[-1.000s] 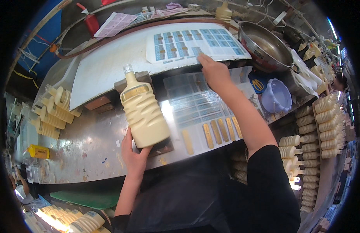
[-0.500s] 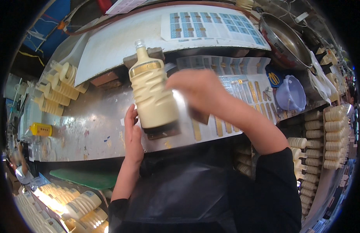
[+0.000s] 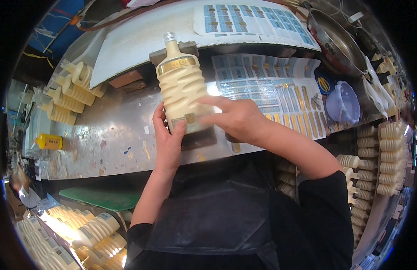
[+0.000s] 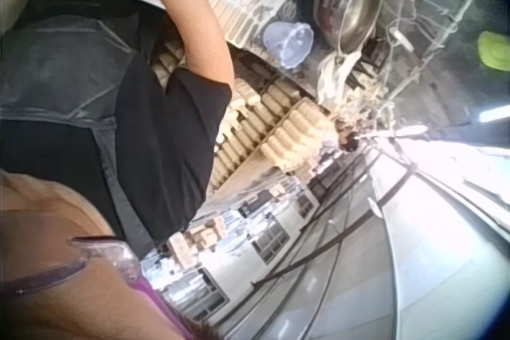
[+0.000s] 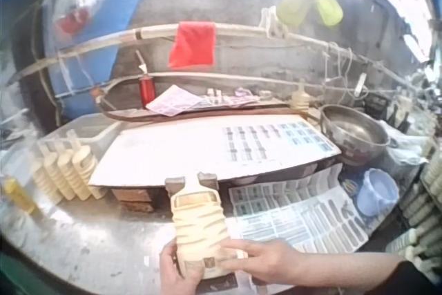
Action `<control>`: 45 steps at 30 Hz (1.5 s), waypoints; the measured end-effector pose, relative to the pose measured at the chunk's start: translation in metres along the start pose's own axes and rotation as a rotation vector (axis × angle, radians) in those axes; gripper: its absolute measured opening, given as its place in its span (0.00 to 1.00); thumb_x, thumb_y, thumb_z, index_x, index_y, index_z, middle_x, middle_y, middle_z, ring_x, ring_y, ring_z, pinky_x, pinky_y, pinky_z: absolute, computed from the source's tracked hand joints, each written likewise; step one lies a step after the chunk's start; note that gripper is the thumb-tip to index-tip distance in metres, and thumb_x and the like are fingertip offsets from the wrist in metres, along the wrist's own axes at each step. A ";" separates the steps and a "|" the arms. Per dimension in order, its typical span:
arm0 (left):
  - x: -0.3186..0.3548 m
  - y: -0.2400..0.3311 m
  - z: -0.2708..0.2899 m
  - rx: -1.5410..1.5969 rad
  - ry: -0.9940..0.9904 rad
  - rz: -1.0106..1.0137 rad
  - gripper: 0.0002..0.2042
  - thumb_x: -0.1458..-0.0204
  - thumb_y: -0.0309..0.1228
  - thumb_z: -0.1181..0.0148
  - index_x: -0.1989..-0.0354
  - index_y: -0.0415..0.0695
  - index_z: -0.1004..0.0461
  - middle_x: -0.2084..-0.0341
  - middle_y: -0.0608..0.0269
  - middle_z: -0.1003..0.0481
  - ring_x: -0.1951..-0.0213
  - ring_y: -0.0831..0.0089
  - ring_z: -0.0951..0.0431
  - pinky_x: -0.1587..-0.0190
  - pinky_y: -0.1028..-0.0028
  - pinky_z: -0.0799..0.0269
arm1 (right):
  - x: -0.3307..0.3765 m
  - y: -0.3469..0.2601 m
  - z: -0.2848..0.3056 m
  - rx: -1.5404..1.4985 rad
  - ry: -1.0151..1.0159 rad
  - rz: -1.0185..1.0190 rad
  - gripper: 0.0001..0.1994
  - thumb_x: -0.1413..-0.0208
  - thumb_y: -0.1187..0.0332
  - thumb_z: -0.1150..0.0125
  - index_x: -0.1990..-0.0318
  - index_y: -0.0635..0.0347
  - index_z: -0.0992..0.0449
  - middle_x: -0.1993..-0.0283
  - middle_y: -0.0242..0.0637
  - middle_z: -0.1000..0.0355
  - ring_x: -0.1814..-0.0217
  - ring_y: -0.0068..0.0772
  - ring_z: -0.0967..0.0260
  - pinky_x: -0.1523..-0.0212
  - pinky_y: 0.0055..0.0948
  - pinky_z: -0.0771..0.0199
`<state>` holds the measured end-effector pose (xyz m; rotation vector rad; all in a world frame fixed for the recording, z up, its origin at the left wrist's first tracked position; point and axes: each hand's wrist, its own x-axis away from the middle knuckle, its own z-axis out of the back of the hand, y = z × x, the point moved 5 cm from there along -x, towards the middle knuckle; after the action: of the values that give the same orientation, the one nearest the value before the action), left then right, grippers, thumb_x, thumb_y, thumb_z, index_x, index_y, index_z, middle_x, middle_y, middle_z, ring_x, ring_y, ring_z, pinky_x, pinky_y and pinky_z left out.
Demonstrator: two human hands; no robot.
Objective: The person repeatedly applies rectangular labels to the sides of cream-colored plastic bottles. They peel each label from a sheet, align it on the bottle, and smooth it down with their fingers. The person handles multiple bottles one at a time, placing each labeled bottle aside before picking up the next.
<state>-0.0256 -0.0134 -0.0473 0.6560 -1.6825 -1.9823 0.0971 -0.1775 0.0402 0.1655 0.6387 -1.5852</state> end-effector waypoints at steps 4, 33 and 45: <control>0.001 0.005 -0.002 -0.012 0.038 0.028 0.35 0.37 0.38 0.40 0.26 0.41 0.49 0.41 0.55 0.37 0.38 0.66 0.36 0.34 0.65 0.40 | 0.012 0.007 -0.001 0.052 0.042 -0.037 0.19 0.53 0.79 0.34 0.53 0.47 0.16 0.42 0.39 0.23 0.70 0.32 0.21 0.71 0.28 0.21; -0.008 0.015 -0.002 -0.240 -0.004 0.010 0.36 0.42 0.42 0.44 0.28 0.35 0.44 0.41 0.40 0.34 0.38 0.47 0.38 0.33 0.52 0.45 | 0.016 0.019 -0.054 -0.734 -0.141 -0.938 0.25 0.30 0.51 0.46 0.39 0.64 0.26 0.52 0.39 0.22 0.51 0.25 0.28 0.49 0.27 0.27; 0.000 0.012 -0.004 -0.256 0.066 -0.048 0.29 0.29 0.43 0.56 0.27 0.36 0.43 0.36 0.44 0.38 0.34 0.54 0.39 0.30 0.60 0.48 | 0.015 0.016 -0.058 -0.718 0.004 -0.976 0.26 0.33 0.48 0.41 0.45 0.66 0.21 0.57 0.39 0.19 0.55 0.25 0.26 0.51 0.29 0.26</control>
<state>-0.0225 -0.0182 -0.0362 0.6646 -1.3559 -2.1371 0.0949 -0.1618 -0.0203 -0.7888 1.3731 -2.1310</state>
